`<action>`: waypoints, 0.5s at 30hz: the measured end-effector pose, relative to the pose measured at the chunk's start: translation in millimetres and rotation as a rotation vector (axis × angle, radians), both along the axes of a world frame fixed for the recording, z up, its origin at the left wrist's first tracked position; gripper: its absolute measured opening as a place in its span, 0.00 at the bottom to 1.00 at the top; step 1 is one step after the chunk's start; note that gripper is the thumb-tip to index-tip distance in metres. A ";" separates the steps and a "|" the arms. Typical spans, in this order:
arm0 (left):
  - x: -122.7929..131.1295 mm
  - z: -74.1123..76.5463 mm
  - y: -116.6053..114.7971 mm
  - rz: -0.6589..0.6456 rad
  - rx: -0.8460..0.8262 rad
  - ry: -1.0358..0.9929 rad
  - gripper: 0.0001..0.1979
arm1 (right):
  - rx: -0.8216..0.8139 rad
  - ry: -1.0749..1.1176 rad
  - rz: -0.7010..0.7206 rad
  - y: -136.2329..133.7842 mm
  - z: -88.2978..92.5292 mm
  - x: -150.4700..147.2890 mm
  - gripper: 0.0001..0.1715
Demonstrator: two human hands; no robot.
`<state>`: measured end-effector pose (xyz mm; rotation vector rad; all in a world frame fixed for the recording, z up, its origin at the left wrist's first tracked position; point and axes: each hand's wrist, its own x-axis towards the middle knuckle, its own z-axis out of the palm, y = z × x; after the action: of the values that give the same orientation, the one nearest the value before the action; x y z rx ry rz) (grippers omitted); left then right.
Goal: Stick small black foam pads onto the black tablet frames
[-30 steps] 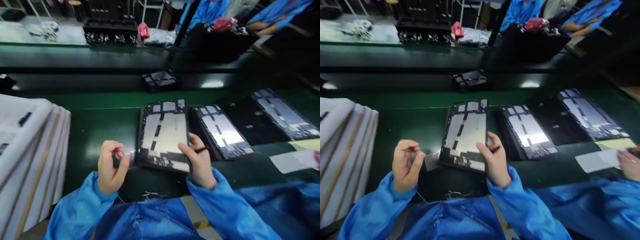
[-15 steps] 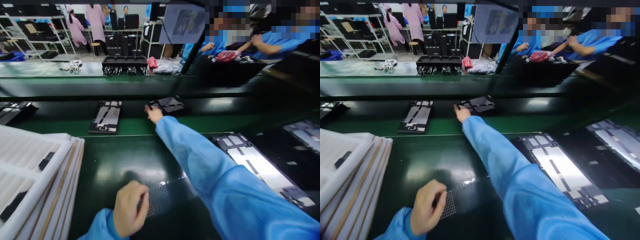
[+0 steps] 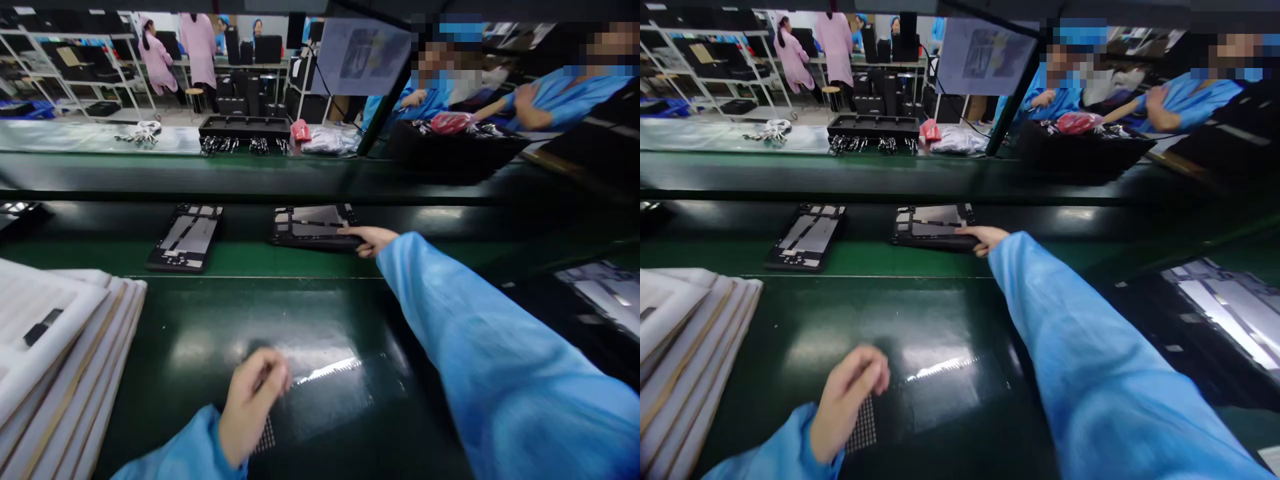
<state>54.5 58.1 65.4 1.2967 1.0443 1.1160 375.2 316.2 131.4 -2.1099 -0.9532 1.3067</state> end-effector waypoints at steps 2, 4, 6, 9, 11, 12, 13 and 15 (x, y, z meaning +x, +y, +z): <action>30.9 4.3 30.6 0.018 -0.185 -0.101 0.27 | -0.015 0.190 0.083 -67.9 4.3 -23.9 0.20; 57.5 3.8 59.0 0.007 -0.327 -0.171 0.34 | -0.085 0.351 0.195 -149.9 9.0 -38.7 0.24; 69.8 0.7 71.9 -0.009 -0.423 -0.188 0.27 | -0.142 0.492 0.324 -229.8 14.9 -38.2 0.30; 57.1 -1.3 49.4 -0.043 -0.475 -0.167 0.24 | 0.095 0.548 0.457 -320.2 25.3 -15.2 0.36; 37.2 2.8 13.9 -0.121 -0.473 -0.147 0.20 | 0.289 0.433 0.367 -355.9 30.8 1.3 0.37; 27.4 6.3 -6.1 -0.178 -0.473 -0.136 0.19 | 0.349 0.382 0.291 -367.1 32.6 6.3 0.36; 19.1 10.2 -25.6 -0.240 -0.476 -0.120 0.18 | 0.392 0.360 0.226 -374.2 33.6 8.2 0.34; 8.5 18.2 -58.6 -0.349 -0.474 -0.070 0.16 | 0.445 0.379 0.171 -377.4 33.6 1.5 0.28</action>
<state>63.0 -0.5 83.6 0.9986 0.9160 0.5984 376.8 -61.2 165.0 -1.4134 -1.1436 1.3601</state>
